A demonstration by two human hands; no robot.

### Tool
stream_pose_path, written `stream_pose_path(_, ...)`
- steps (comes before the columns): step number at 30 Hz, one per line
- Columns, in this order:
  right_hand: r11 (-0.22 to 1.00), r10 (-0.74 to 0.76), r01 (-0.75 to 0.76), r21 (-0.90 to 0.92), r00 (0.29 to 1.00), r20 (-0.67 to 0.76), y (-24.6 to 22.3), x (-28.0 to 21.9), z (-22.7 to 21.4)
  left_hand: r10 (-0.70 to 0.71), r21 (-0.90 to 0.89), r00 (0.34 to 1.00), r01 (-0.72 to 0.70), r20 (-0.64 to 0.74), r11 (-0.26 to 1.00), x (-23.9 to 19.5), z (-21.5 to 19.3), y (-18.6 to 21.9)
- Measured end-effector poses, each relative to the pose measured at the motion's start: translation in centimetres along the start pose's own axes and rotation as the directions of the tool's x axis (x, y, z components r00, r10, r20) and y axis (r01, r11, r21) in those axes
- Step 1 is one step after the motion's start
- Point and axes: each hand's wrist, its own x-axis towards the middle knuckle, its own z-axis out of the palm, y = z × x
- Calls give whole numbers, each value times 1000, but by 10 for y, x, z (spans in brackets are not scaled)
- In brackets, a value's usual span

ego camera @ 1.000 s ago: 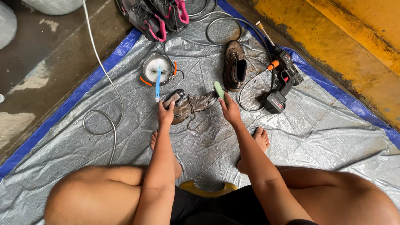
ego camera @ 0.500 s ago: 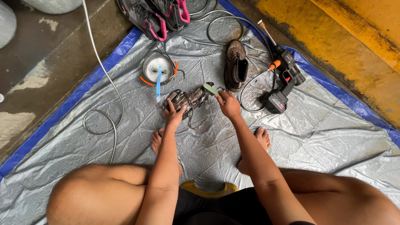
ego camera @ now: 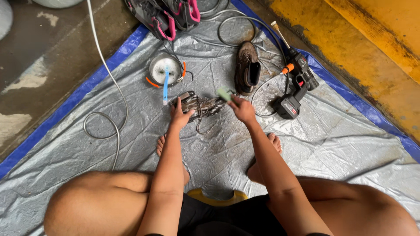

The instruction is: The person scrubs a brown hiking boot with a green brush, focusing on the laces and upper fabric. They rotate the boot to clean different sides while sitting on a tarp.

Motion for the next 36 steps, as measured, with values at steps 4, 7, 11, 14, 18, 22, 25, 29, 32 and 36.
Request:
stream_pose_path(4, 995, -32, 17, 103, 988, 151, -21, -28, -8, -9, 7, 1000, 9, -12, 1000, -1, 6, -5)
stream_pose_path(7, 990, 89, -94, -107, 995, -50, -2, -5, -1, -16, -14, 998, 15, -65, 1000, 15, 11, -8)
stream_pose_path(11, 993, 110, -112, 41, 993, 45, -36, -33, -18, 123, 213, 967, -75, -223, 974, -12, 19, 37)
stream_pose_path(14, 982, 173, -176, 65, 984, 46, 17, -6, -3, 387, 380, 910, -307, -152, 872, -17, 44, 61)
stream_pose_path(18, 941, 177, -200, 273, 978, 106, 22, -11, -12, 482, 468, 874, -450, 57, 761, 3, 78, 66)
stream_pose_path(22, 951, 303, -306, 48, 951, 56, 53, -3, -2, 495, 582, 869, -395, -14, 711, 16, 103, 54)
stream_pose_path(25, 899, 350, -354, 258, 934, 63, 49, -10, -11, 541, 551, 841, -445, -13, 706, 10, 94, 58)
stream_pose_path(29, 582, 342, -245, 776, 939, 41, -14, -31, -45, 680, 161, 708, -661, -192, 733, -25, 43, 82)
stream_pose_path(32, 491, 240, -160, 856, 970, 44, -17, -5, -37, 753, -36, 594, -791, -284, 610, -37, 18, 93)
stream_pose_path(36, 539, 89, -97, 837, 994, 58, -69, -14, -48, 746, -151, 620, -784, -244, 602, -56, 2, 93)
